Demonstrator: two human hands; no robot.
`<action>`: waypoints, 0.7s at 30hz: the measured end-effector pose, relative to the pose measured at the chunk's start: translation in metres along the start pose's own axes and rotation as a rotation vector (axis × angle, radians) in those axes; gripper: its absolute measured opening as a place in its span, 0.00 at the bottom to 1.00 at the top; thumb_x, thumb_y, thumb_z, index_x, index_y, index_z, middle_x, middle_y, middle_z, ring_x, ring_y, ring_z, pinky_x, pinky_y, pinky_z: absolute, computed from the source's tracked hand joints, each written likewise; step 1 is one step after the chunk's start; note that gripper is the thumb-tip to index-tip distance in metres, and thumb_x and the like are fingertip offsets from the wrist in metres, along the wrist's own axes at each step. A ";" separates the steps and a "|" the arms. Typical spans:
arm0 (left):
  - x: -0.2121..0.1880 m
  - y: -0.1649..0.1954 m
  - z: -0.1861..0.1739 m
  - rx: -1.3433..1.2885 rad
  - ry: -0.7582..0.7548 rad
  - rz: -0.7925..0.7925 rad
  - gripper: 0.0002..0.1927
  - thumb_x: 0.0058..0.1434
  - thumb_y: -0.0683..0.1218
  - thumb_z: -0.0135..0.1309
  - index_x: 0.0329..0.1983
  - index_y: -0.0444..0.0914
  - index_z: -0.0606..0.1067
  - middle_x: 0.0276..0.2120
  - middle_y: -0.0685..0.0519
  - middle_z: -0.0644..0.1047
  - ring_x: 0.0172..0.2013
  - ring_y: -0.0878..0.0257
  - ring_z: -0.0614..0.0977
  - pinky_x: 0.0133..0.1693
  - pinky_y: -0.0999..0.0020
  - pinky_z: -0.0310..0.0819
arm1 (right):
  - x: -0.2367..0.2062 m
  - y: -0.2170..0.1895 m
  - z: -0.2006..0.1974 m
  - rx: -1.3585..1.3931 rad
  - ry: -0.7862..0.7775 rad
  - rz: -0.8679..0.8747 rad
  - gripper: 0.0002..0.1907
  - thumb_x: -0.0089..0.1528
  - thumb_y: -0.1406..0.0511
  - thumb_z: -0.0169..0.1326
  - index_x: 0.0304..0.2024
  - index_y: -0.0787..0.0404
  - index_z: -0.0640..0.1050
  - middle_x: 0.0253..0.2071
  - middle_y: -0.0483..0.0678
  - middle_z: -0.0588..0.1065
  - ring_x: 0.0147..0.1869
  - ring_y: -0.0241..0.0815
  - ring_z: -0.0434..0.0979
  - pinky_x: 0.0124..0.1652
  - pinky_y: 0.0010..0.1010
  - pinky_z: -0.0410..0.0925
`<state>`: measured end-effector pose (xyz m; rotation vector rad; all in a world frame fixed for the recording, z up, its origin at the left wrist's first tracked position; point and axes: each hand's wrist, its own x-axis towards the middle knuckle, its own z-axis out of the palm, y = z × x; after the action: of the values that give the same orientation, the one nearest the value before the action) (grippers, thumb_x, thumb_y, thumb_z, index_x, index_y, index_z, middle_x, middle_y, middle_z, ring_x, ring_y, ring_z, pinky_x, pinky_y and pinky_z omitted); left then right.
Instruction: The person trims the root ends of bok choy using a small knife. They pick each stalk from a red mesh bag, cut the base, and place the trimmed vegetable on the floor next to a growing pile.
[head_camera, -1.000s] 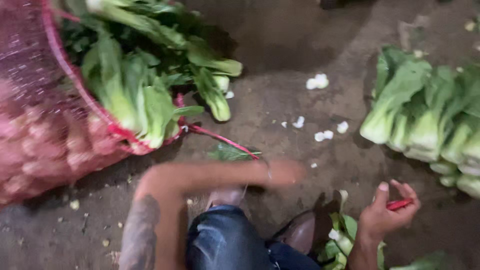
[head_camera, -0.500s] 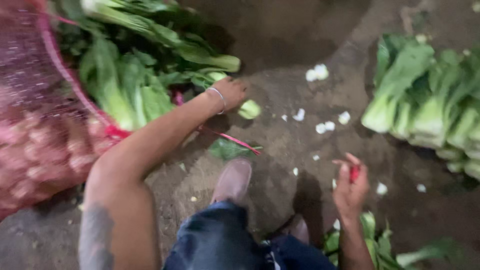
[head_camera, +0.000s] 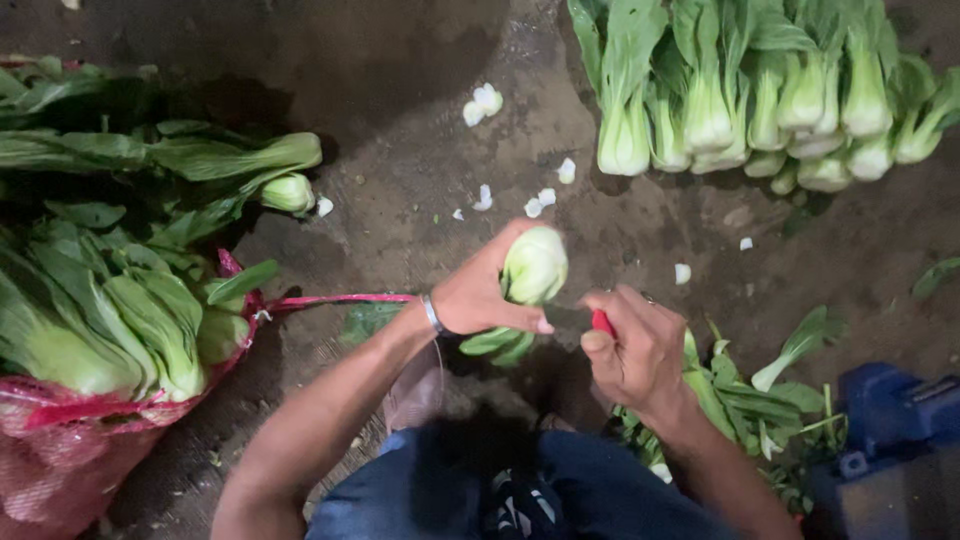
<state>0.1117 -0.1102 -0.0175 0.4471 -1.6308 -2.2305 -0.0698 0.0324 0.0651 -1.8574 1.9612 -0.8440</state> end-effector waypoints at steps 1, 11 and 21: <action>-0.002 -0.007 0.002 0.004 0.035 0.009 0.42 0.49 0.44 0.72 0.64 0.36 0.63 0.49 0.56 0.72 0.50 0.68 0.72 0.54 0.68 0.70 | 0.001 -0.002 -0.003 0.004 -0.002 -0.017 0.30 0.71 0.44 0.40 0.40 0.61 0.78 0.27 0.51 0.70 0.29 0.54 0.73 0.31 0.41 0.65; -0.020 -0.027 0.012 -0.075 -0.044 -0.084 0.38 0.63 0.43 0.62 0.76 0.36 0.61 0.65 0.49 0.74 0.66 0.63 0.72 0.70 0.64 0.62 | 0.014 -0.005 -0.013 -0.039 -0.059 -0.009 0.23 0.66 0.48 0.52 0.35 0.61 0.78 0.27 0.49 0.72 0.27 0.52 0.75 0.30 0.41 0.67; -0.018 0.002 0.032 0.137 0.035 -0.109 0.42 0.50 0.45 0.74 0.64 0.38 0.64 0.46 0.55 0.76 0.48 0.67 0.77 0.51 0.66 0.75 | 0.015 -0.011 -0.017 -0.076 -0.127 -0.022 0.21 0.64 0.48 0.54 0.32 0.59 0.79 0.26 0.49 0.72 0.27 0.54 0.76 0.29 0.43 0.68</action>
<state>0.1134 -0.0753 -0.0052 0.6210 -1.7877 -2.1818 -0.0730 0.0214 0.0877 -1.9279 1.9226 -0.6489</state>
